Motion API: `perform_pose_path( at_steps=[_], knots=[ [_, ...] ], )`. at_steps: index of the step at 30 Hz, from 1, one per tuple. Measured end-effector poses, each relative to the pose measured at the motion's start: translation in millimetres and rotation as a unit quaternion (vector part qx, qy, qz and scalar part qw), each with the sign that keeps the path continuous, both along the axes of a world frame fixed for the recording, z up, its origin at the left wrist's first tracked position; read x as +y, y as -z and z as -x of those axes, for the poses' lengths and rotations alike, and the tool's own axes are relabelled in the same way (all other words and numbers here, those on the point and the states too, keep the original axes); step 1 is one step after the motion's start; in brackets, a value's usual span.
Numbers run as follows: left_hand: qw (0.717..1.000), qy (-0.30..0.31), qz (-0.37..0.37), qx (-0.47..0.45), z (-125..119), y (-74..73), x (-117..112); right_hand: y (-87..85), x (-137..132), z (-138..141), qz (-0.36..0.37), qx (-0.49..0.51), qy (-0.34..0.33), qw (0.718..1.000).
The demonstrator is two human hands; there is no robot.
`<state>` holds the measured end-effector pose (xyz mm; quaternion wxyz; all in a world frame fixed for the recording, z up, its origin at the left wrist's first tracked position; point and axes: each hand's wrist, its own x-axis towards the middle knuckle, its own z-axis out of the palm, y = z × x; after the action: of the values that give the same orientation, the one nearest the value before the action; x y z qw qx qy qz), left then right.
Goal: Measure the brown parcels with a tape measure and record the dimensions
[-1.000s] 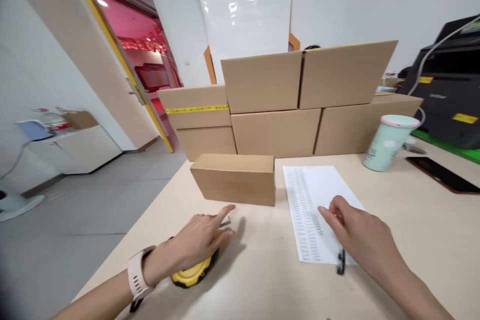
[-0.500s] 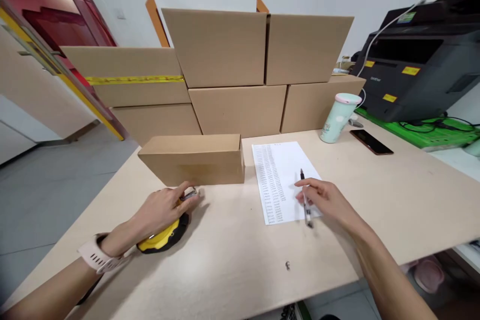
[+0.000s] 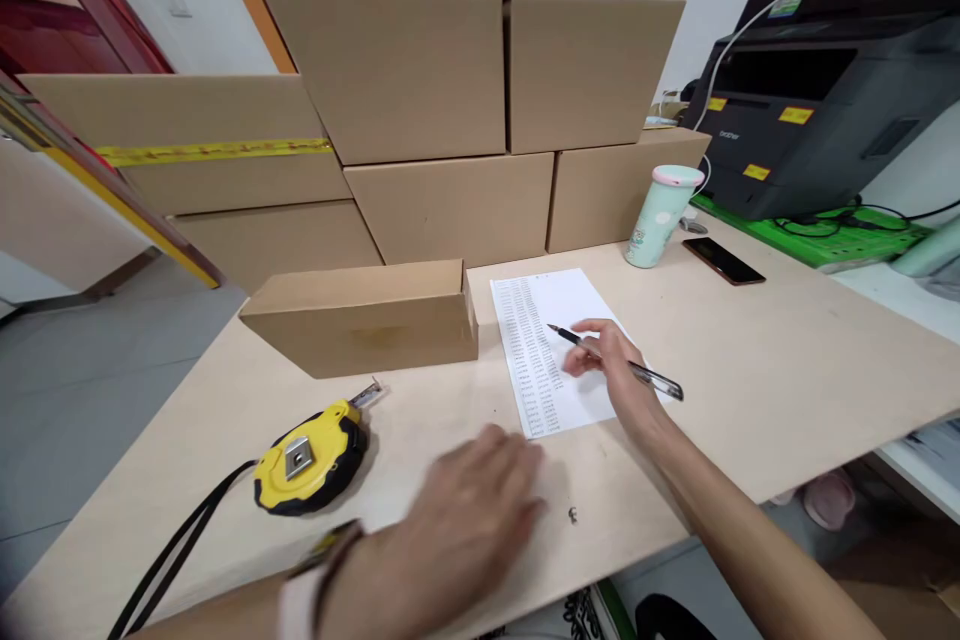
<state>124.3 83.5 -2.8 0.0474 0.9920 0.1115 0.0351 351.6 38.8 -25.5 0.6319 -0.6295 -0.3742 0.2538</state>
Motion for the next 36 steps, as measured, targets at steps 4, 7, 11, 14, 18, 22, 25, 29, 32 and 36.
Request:
perform_pose_path(
  at_steps=[4, 7, 11, 14, 18, 22, 25, 29, 32, 36],
  knots=[
    [0.996, 0.086, 0.009, -0.033, -43.0, 21.0, -32.7, 13.4, 17.6, -4.0, 0.015, 0.109, -0.053, 0.992],
    [0.996, 0.072, 0.045, 0.010, -59.2, 32.4, -30.6, 22.2, 19.6, -5.5, 0.048, 0.083, -0.005, 0.995],
    [0.996, 0.069, 0.063, -0.006, -63.0, 43.3, -22.6, 28.2, 17.8, -3.4, 0.057, 0.040, 0.021, 0.997],
    [0.994, 0.063, 0.084, -0.020, -60.6, 46.8, -19.6, 27.4, 17.6, -0.5, 0.063, 0.064, 0.005, 0.996],
    [0.990, 0.065, 0.121, -0.024, -60.2, 47.0, -16.0, 28.7, 15.9, 2.7, 0.088, 0.050, 0.006, 0.995],
    [0.991, 0.062, 0.108, -0.039, -61.7, 50.4, -15.9, 32.2, 13.1, 4.1, 0.101, -0.059, 0.059, 0.991],
    [0.993, 0.058, 0.088, -0.052, -62.2, 54.9, -18.0, 31.9, 12.8, 3.9, 0.094, -0.072, 0.050, 0.992],
    [0.995, 0.058, 0.064, -0.048, -62.5, 54.5, -19.9, 32.9, 13.1, 2.2, 0.079, -0.026, 0.024, 0.996],
    [0.997, 0.063, 0.040, -0.031, -63.2, 48.8, -19.6, 35.7, 12.0, 1.4, 0.085, -0.013, 0.030, 0.996],
    [0.998, 0.064, 0.014, -0.025, -63.9, 43.3, -18.4, 35.4, 10.9, 3.1, 0.080, 0.000, 0.035, 0.996]
  ],
)
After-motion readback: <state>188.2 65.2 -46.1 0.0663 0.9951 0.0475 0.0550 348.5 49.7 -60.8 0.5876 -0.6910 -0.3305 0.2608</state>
